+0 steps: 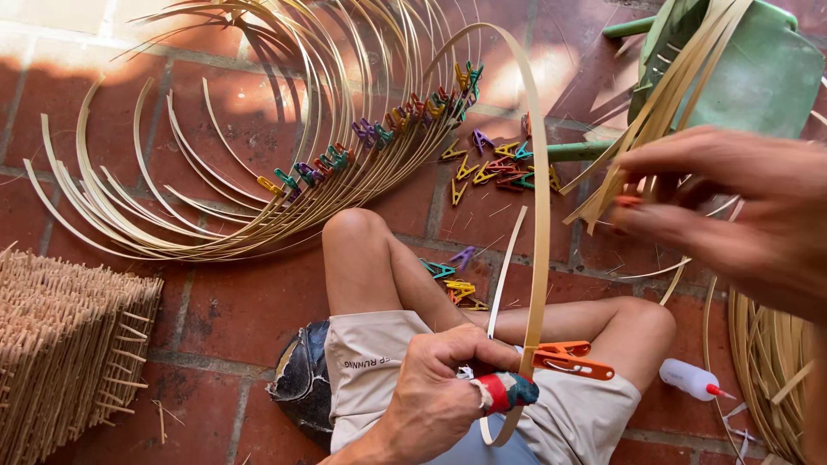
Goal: The person sits on a tiled floor and repeatedly applies glue to thin bamboo strips, then secures them with colorful clothespins. They handle the strips one at a time, arranging them in a curved formation on the floor.
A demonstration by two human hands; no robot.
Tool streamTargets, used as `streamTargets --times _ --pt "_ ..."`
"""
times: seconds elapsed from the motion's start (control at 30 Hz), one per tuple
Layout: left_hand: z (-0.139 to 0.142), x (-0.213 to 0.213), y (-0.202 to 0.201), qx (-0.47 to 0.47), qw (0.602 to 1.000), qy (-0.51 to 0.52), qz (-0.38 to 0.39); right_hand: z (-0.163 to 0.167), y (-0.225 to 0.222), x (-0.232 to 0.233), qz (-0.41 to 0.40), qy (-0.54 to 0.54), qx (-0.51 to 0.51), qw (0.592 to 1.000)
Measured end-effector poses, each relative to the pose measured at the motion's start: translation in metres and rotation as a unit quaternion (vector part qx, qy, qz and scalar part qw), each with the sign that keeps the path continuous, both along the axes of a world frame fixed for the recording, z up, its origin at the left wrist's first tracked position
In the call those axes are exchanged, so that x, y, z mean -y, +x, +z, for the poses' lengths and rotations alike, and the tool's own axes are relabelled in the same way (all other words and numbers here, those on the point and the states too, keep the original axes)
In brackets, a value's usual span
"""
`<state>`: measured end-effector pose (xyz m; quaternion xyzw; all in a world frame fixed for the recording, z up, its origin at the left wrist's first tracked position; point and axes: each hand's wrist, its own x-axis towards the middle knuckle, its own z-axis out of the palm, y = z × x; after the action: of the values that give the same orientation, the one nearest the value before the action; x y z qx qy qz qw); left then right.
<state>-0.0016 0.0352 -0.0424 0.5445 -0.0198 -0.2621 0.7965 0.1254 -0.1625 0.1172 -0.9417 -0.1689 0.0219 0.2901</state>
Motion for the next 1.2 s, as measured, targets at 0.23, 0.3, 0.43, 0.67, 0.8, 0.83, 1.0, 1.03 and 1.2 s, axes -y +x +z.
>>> streamTargets --times 0.23,0.3,0.43,0.67,0.8,0.83,1.0,1.03,1.2 --pt "0.0 0.006 -0.01 -0.02 0.996 -0.088 0.007 -0.024 -0.013 -0.022 0.286 -0.023 -0.195 0.938" --pt "0.001 0.006 -0.014 -0.062 0.992 -0.109 0.005 -0.042 -0.009 -0.032 0.303 -0.117 -0.264 0.908" --pt "0.005 0.003 -0.02 -0.064 0.991 -0.119 0.001 -0.037 -0.003 -0.054 0.334 -0.136 -0.323 0.875" --pt "0.008 -0.004 -0.023 -0.049 0.987 -0.154 0.0 -0.012 -0.001 -0.07 0.37 -0.156 -0.313 0.861" --pt "0.001 0.0 -0.029 -0.14 0.963 -0.225 0.04 -0.028 -0.003 -0.066 0.374 -0.183 -0.334 0.845" --pt "-0.001 0.0 -0.031 -0.16 0.95 -0.262 0.05 -0.03 -0.002 -0.064 0.376 -0.209 -0.341 0.836" --pt "-0.007 0.002 -0.029 0.0 0.988 -0.119 0.101 -0.015 0.008 -0.048 0.323 -0.117 -0.254 0.904" --pt "-0.006 0.001 -0.026 0.024 0.985 -0.119 0.122 -0.012 0.01 -0.043 0.315 -0.047 -0.2 0.926" --pt "0.007 -0.011 -0.01 0.014 0.989 -0.063 0.135 -0.012 0.019 -0.018 0.235 0.231 -0.025 0.944"
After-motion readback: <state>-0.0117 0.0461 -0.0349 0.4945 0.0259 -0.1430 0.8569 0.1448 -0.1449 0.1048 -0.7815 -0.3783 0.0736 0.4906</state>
